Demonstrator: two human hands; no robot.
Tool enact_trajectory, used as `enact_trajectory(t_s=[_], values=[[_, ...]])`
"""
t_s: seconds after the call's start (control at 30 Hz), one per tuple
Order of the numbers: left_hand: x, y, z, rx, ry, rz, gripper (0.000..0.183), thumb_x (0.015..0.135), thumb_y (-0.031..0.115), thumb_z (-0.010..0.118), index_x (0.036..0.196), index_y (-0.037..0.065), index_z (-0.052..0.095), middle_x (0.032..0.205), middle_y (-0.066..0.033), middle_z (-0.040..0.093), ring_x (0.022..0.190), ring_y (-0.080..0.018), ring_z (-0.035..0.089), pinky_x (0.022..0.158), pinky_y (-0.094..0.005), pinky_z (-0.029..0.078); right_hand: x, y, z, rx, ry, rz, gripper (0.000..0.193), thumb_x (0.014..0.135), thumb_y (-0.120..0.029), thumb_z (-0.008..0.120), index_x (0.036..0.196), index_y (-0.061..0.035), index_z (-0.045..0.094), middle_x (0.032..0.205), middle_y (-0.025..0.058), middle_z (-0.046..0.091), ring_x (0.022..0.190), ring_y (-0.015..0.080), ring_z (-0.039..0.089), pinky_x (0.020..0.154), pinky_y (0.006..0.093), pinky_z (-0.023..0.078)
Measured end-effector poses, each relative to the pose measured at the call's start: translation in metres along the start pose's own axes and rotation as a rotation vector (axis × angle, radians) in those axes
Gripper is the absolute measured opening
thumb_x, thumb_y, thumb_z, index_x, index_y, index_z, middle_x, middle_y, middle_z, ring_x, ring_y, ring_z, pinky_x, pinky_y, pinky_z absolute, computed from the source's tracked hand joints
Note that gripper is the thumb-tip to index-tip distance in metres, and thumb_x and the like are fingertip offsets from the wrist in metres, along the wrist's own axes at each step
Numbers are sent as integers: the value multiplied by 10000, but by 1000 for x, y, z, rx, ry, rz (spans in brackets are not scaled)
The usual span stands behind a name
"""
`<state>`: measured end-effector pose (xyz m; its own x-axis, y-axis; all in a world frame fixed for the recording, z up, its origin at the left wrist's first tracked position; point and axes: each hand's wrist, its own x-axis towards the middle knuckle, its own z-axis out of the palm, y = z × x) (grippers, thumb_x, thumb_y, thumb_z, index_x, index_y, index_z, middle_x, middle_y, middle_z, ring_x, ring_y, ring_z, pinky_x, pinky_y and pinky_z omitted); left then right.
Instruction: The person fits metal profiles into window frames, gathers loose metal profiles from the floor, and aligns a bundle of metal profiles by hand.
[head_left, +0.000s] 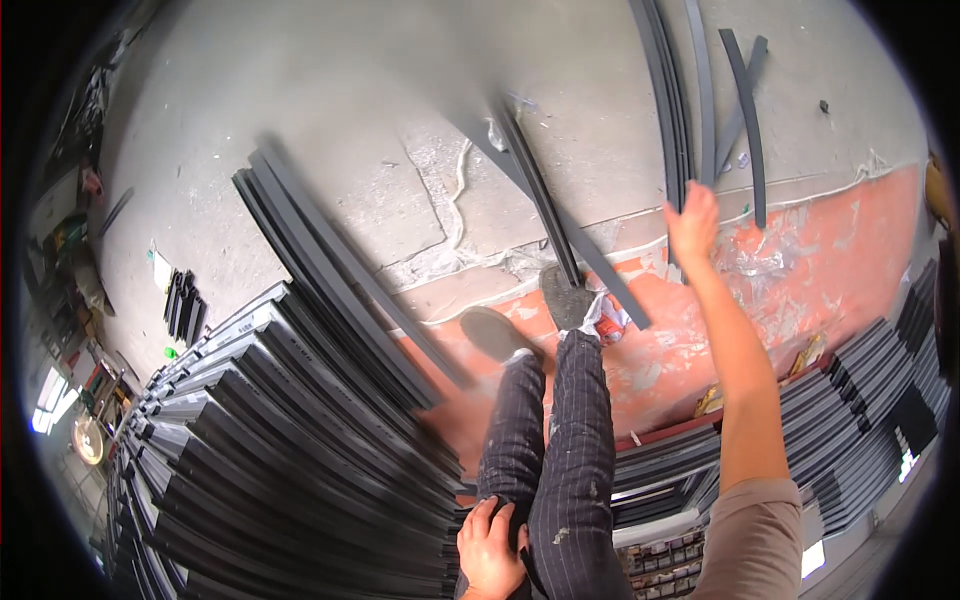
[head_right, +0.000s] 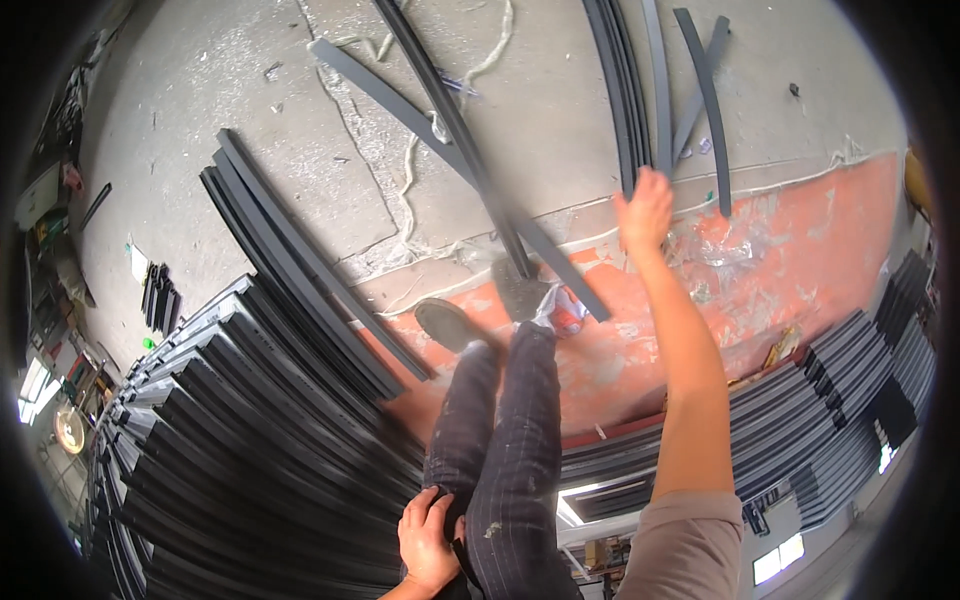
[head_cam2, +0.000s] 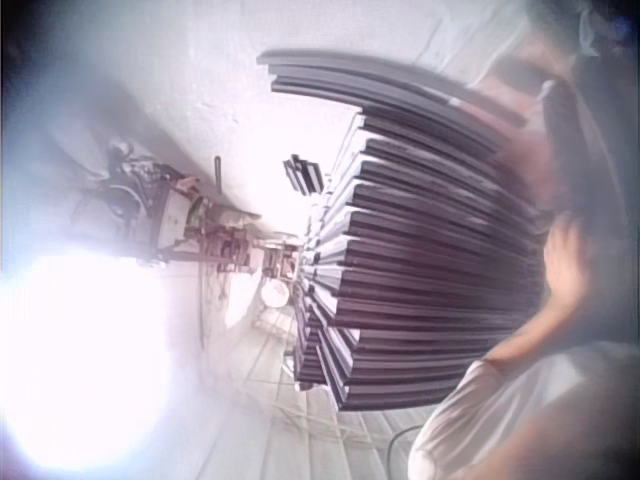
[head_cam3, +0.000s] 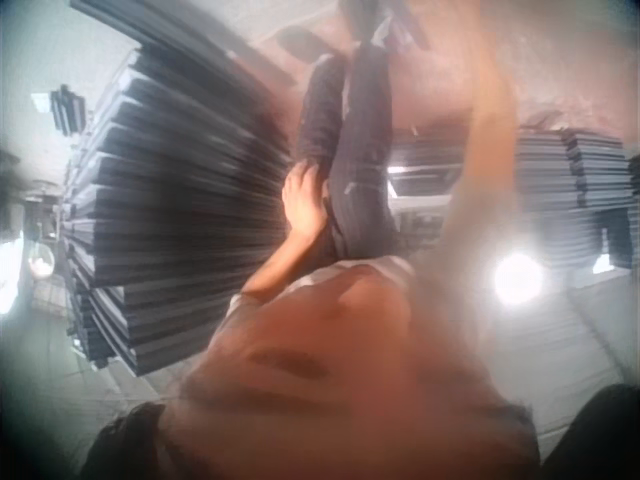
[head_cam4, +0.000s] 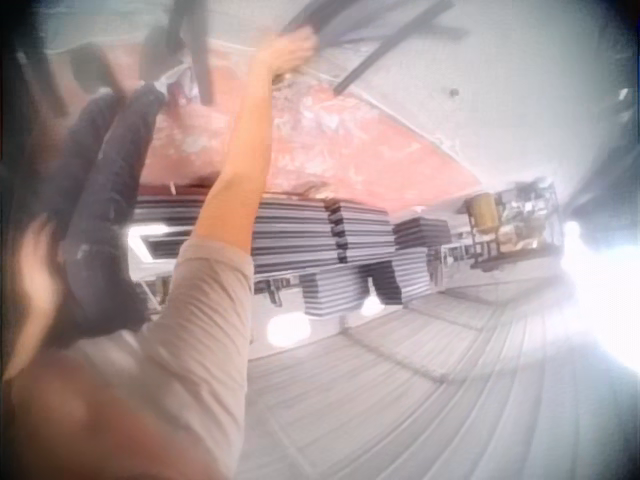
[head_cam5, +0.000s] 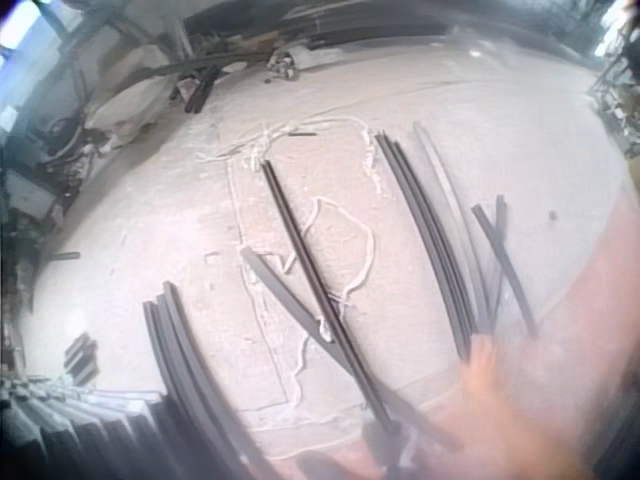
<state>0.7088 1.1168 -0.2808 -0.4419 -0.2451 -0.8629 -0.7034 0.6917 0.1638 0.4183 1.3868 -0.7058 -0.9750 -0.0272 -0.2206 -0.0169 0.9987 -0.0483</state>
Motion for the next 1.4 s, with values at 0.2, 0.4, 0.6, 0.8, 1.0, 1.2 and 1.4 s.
enact_trajectory(t_s=[0.2,0.4,0.6,0.8,1.0,1.2,1.4], values=[[15,10,-2,12,-22,78,445,733,113,777,1166,84,676,1294,-124,594,1206,-337,565,1017,-430,438,62,94,30,324,-186,459,1015,682,-464,898,1430,19,411,1326,282,579,1226,455,565,1038,497,475],[13,8,-8,63,-2,78,456,702,76,790,1145,74,683,1275,-131,608,1187,-340,582,1006,-430,453,-10,-8,37,-40,-94,483,900,723,-353,886,1430,-80,401,1141,220,640,1097,390,633,956,489,506],[12,4,-9,41,-8,64,447,698,72,797,1132,71,689,1264,-136,614,1174,-340,591,995,-428,465,-32,-16,48,198,-113,439,696,691,-307,877,1240,-51,535,1089,226,665,1044,425,638,894,503,523],[6,-9,0,-6,29,55,432,718,80,800,1133,72,682,1265,-131,613,1171,-338,590,994,-425,463,-34,-37,20,247,-248,432,613,673,-329,858,1105,-32,541,1024,237,688,967,437,662,846,518,532],[-8,-16,14,-1,69,85,417,762,125,782,1161,90,666,1262,-120,603,1177,-332,570,981,-431,455,-62,-66,-101,770,-378,368,512,773,-140,815,1185,-11,539,976,128,695,912,239,696,783,382,566],[5,-24,57,-332,133,52,433,917,353,677,1200,27,638,1182,-188,655,1138,-380,604,995,-482,463,-144,-53,-292,1180,-690,527,454,855,-32,726,1268,-10,537,1099,20,633,995,125,601,846,307,526],[131,141,16,-1760,-637,-319,599,933,641,616,1138,79,643,962,-41,642,803,-169,607,717,-327,511,-218,-64,-458,1120,-955,529,488,868,-17,706,1320,1,523,1101,49,618,985,136,588,865,323,521]])
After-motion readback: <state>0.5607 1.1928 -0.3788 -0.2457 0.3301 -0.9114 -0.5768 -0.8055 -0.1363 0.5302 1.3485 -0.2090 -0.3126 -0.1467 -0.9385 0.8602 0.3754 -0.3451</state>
